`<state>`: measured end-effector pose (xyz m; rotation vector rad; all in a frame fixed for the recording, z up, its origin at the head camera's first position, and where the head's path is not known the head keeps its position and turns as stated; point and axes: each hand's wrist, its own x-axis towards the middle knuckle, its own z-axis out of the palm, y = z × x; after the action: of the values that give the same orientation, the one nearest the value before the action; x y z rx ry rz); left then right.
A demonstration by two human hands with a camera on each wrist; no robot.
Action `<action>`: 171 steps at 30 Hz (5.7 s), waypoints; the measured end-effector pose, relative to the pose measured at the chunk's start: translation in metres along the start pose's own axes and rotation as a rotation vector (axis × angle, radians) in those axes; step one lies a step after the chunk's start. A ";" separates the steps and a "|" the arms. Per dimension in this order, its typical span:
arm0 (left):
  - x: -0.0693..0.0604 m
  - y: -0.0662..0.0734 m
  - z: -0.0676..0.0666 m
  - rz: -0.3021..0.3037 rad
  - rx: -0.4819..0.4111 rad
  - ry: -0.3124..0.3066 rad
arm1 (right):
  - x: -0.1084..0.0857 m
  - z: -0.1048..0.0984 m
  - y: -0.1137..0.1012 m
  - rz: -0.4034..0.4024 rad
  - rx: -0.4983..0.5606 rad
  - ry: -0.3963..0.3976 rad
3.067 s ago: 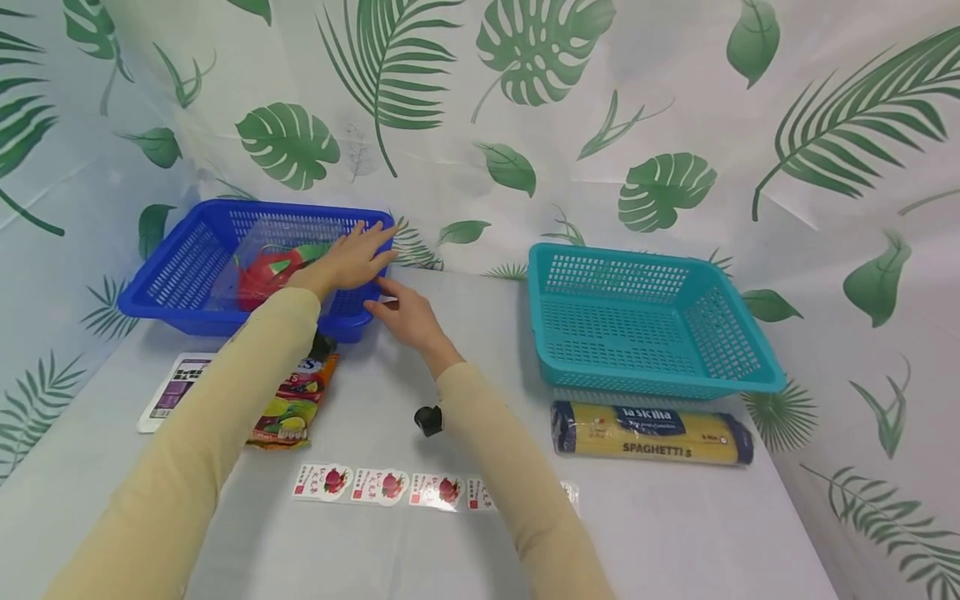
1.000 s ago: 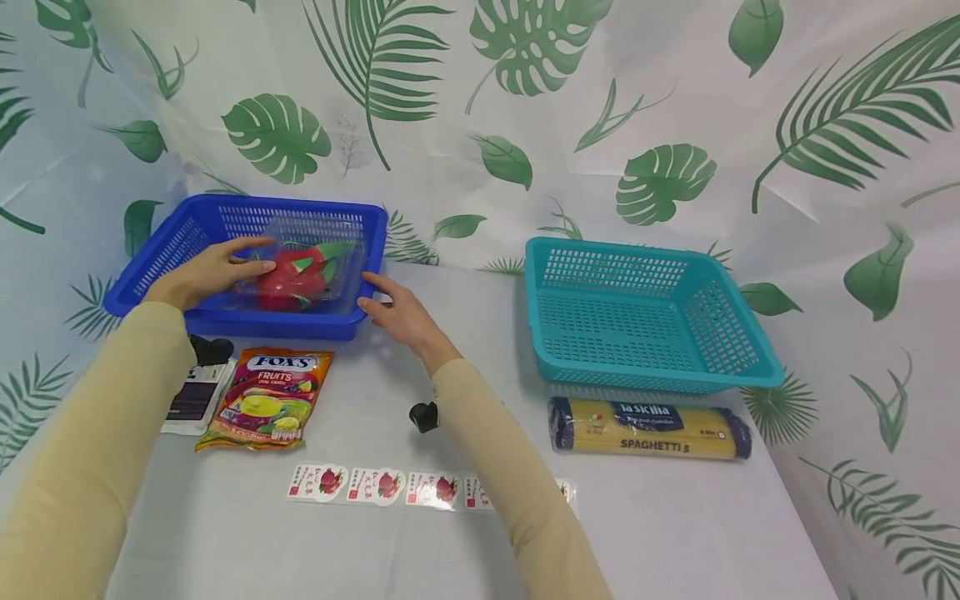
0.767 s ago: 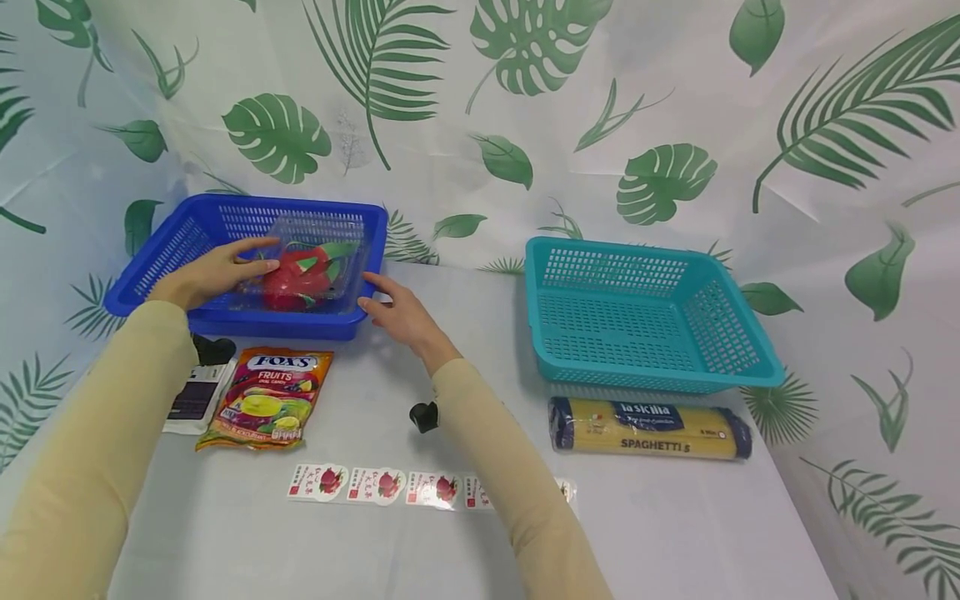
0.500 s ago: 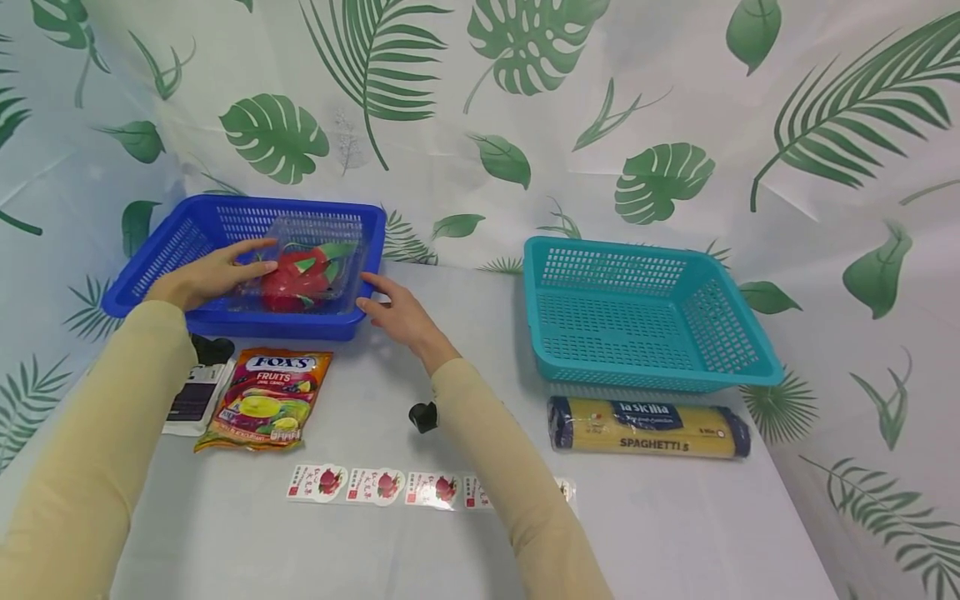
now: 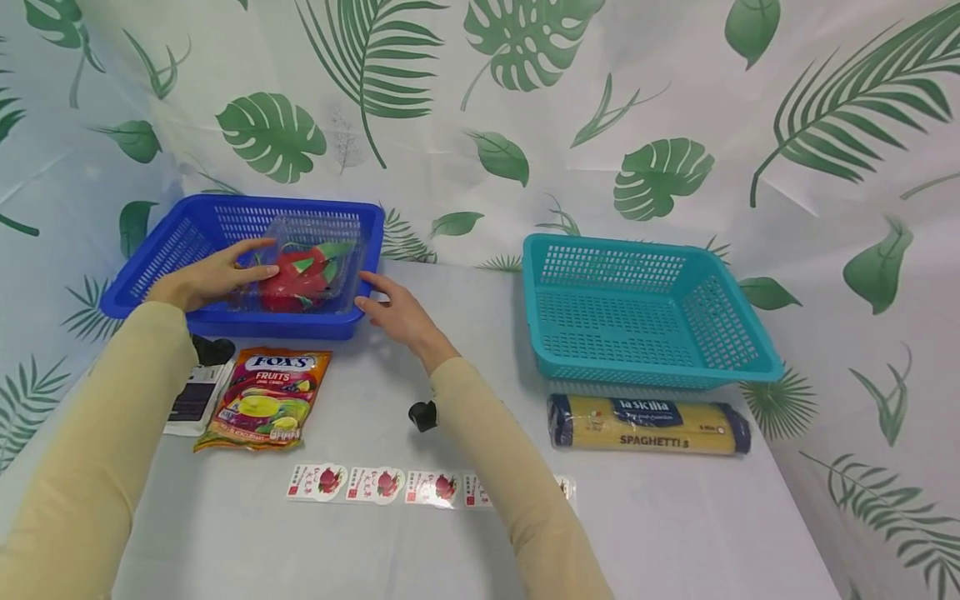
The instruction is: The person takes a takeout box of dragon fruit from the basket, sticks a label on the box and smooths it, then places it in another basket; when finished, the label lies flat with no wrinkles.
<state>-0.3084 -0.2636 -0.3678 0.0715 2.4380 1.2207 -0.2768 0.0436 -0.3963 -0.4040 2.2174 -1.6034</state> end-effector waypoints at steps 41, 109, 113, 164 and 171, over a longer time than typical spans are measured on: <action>-0.002 -0.008 -0.001 0.066 -0.006 0.047 | -0.002 0.000 -0.004 0.019 -0.022 0.000; -0.078 0.125 0.121 0.411 -0.111 0.295 | -0.108 -0.065 -0.057 -0.077 0.100 0.405; -0.081 0.126 0.132 0.414 -0.114 0.279 | -0.120 -0.068 -0.049 -0.066 0.109 0.395; -0.062 0.101 0.199 0.328 -0.175 0.077 | -0.155 -0.073 0.018 0.084 0.036 0.297; -0.059 0.098 0.202 0.326 -0.129 0.114 | -0.151 -0.072 0.025 0.104 0.014 0.300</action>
<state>-0.1906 -0.0640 -0.3794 0.3846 2.5054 1.5569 -0.1758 0.1783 -0.3800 -0.0439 2.3955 -1.7155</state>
